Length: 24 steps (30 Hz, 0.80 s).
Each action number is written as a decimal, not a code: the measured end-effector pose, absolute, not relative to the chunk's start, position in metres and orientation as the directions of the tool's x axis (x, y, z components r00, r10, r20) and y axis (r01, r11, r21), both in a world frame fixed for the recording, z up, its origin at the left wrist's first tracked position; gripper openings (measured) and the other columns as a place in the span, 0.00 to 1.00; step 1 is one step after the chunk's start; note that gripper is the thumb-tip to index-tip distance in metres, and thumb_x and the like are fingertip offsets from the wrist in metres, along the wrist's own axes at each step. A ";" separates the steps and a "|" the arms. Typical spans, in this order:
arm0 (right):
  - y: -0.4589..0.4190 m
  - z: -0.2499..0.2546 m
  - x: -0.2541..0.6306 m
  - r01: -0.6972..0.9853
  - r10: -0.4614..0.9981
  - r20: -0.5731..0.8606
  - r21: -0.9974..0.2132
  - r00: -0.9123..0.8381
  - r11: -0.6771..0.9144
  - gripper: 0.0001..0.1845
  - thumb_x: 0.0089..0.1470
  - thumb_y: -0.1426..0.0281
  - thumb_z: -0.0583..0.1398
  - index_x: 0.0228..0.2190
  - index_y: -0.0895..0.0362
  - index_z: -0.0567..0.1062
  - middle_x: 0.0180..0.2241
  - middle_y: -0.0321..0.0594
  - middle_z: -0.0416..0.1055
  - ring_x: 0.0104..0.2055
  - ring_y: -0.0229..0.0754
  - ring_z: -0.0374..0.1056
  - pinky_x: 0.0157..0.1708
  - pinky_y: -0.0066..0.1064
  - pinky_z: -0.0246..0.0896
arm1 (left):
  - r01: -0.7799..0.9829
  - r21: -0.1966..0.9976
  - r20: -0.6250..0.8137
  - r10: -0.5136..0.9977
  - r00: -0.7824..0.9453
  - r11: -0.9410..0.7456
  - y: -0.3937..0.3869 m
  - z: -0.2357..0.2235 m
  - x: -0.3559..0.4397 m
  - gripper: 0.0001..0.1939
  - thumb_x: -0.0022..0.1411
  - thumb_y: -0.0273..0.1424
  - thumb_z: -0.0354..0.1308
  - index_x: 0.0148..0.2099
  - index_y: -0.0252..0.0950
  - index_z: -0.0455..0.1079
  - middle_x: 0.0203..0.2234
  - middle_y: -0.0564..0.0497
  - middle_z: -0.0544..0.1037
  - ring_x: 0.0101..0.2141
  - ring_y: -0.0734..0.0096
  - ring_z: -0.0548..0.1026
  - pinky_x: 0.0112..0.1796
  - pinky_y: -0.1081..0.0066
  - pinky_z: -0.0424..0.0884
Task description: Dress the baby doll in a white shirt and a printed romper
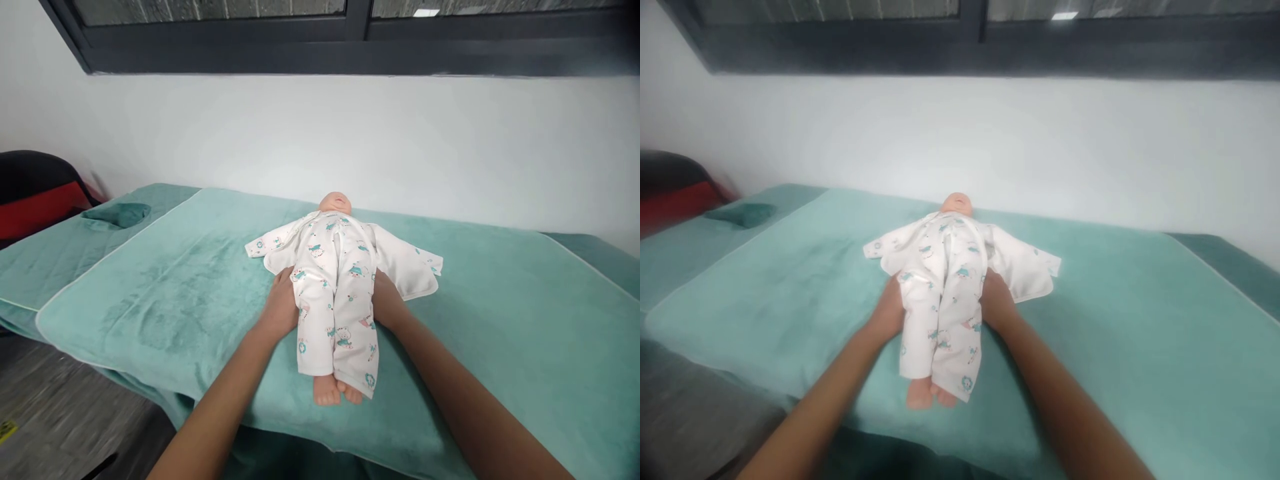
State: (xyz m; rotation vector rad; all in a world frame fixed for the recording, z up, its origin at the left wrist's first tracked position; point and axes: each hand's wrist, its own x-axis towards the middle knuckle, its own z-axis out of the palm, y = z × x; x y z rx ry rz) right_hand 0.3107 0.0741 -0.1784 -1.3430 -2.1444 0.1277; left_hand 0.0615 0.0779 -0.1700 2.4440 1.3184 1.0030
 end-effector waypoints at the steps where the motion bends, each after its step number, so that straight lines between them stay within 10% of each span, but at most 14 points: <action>1: 0.073 -0.177 0.310 0.766 0.843 0.445 -0.415 -0.300 0.492 0.14 0.55 0.71 0.55 0.40 0.57 0.77 0.44 0.51 0.75 0.50 0.54 0.68 0.50 0.46 0.65 | 0.656 0.476 0.476 0.799 0.368 -0.585 0.078 -0.170 0.062 0.09 0.58 0.30 0.58 0.42 0.39 0.73 0.42 0.45 0.76 0.47 0.56 0.71 0.49 0.57 0.68; 11: 0.057 -0.184 0.317 0.655 0.805 0.412 -0.472 -0.428 0.590 0.16 0.54 0.63 0.60 0.41 0.56 0.79 0.44 0.51 0.78 0.47 0.57 0.74 0.45 0.46 0.71 | 0.672 0.522 0.445 0.840 0.312 -0.526 0.077 -0.166 0.065 0.06 0.60 0.30 0.56 0.38 0.38 0.72 0.36 0.46 0.77 0.41 0.58 0.72 0.46 0.60 0.69; 18: 0.049 -0.181 0.315 0.653 0.790 0.439 -0.454 -0.428 0.606 0.21 0.56 0.61 0.59 0.50 0.55 0.77 0.50 0.51 0.75 0.51 0.58 0.71 0.50 0.50 0.69 | 0.824 0.284 0.557 0.784 0.273 -0.489 0.066 -0.172 0.055 0.08 0.62 0.27 0.51 0.36 0.37 0.72 0.36 0.43 0.76 0.39 0.55 0.70 0.40 0.59 0.67; 24: 0.037 -0.168 0.322 0.554 0.780 0.397 -0.550 -0.484 0.624 0.12 0.54 0.72 0.58 0.35 0.50 0.81 0.43 0.43 0.76 0.49 0.51 0.70 0.49 0.44 0.68 | 0.850 0.217 0.532 0.788 0.309 -0.480 0.044 -0.177 0.039 0.09 0.59 0.21 0.51 0.33 0.37 0.70 0.34 0.44 0.75 0.39 0.57 0.68 0.38 0.61 0.66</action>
